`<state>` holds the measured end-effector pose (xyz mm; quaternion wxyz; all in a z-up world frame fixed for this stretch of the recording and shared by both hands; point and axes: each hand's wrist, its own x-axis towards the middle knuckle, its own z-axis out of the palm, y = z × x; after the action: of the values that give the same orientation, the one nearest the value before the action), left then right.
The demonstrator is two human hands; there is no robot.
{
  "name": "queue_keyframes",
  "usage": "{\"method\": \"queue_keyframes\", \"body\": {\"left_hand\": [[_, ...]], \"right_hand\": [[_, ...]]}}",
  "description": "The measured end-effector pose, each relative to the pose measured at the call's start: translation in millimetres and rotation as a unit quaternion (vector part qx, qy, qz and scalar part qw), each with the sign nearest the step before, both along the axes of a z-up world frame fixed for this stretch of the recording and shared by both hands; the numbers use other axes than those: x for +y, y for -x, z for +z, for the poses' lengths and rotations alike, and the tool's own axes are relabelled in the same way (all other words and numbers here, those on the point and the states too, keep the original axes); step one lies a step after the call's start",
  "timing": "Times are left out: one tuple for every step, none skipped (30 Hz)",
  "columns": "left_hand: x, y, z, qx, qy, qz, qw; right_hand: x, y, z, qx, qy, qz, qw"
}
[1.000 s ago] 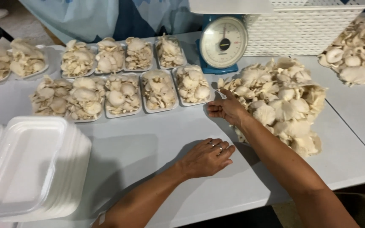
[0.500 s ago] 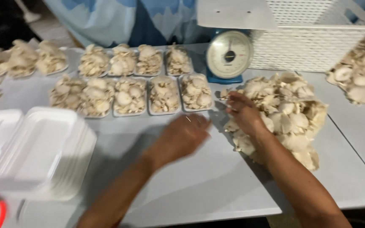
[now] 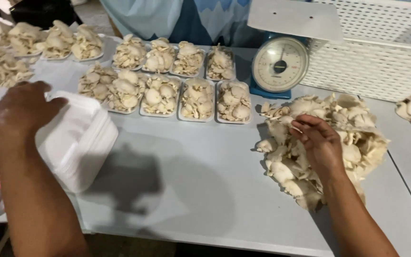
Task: The person picks up oyster mushrooms from a pile on a table and places them into a small rectangular container.
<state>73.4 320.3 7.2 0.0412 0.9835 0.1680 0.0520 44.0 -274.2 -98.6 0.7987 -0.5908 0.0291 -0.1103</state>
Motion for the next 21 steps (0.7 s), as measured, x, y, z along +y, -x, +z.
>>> {"method": "queue_keyframes", "body": {"left_hand": [[10, 5, -2, 0.018, -0.032, 0.036, 0.999], [15, 4, -9, 0.018, -0.033, 0.043, 0.998], [21, 4, -15, 0.053, -0.065, 0.055, 0.995], [27, 3, -20, 0.089, -0.097, 0.066, 0.989], [30, 4, -26, 0.089, -0.098, 0.072, 0.989], [31, 2, -33, 0.088, -0.104, 0.091, 0.986], [32, 0, -39, 0.088, -0.109, 0.110, 0.984], [37, -2, -42, 0.088, -0.110, 0.111, 0.984], [42, -5, -46, 0.082, -0.113, 0.118, 0.983], [46, -7, -50, 0.076, -0.115, 0.124, 0.983], [52, -9, -58, 0.077, -0.116, 0.125, 0.982], [59, -10, -66, 0.018, -0.117, 0.120, 0.986], [67, -11, -73, -0.040, -0.118, 0.116, 0.985], [74, -15, -79, -0.040, -0.119, 0.116, 0.985], [82, -18, -85, -0.068, -0.134, 0.115, 0.982], [90, -21, -91, -0.097, -0.148, 0.114, 0.978], [87, -19, -87, -0.097, -0.148, 0.114, 0.978], [84, -17, -83, -0.108, -0.138, 0.120, 0.977], [81, -15, -80, -0.120, -0.129, 0.125, 0.976], [81, -13, -80, -0.120, -0.129, 0.126, 0.976], [81, -11, -80, -0.137, -0.162, 0.121, 0.970]], "right_hand": [[-7, -2, -7, -0.046, -0.007, 0.017, 0.999], [-6, 0, -4, -0.046, -0.008, 0.024, 0.999], [-5, 2, -1, -0.043, 0.000, 0.025, 0.999], [-4, 5, 2, -0.039, 0.009, 0.023, 0.999], [-3, 5, 3, -0.040, 0.007, 0.029, 0.999], [-4, 7, 3, -0.036, 0.019, 0.032, 0.999], [-5, 9, 4, -0.033, 0.032, 0.036, 0.998], [-3, 12, 9, -0.033, 0.031, 0.037, 0.998], [-1, 15, 13, -0.016, 0.037, 0.027, 0.999], [0, 18, 17, 0.001, 0.044, 0.015, 0.999], [-3, 16, 14, 0.002, 0.043, 0.015, 0.999], [-6, 14, 11, 0.001, 0.051, 0.021, 0.998], [-8, 12, 8, 0.000, 0.058, 0.027, 0.998], [-9, 12, 7, 0.000, 0.057, 0.028, 0.998], [-9, 12, 6, 0.004, 0.065, 0.027, 0.998], [-9, 11, 6, 0.008, 0.073, 0.027, 0.997], [-7, 13, 9, 0.008, 0.072, 0.028, 0.997], [-5, 14, 12, 0.022, 0.077, 0.028, 0.996], [-3, 16, 15, 0.036, 0.082, 0.027, 0.996], [-4, 15, 13, 0.036, 0.082, 0.028, 0.996], [-5, 13, 11, 0.031, 0.081, 0.031, 0.996]]}}
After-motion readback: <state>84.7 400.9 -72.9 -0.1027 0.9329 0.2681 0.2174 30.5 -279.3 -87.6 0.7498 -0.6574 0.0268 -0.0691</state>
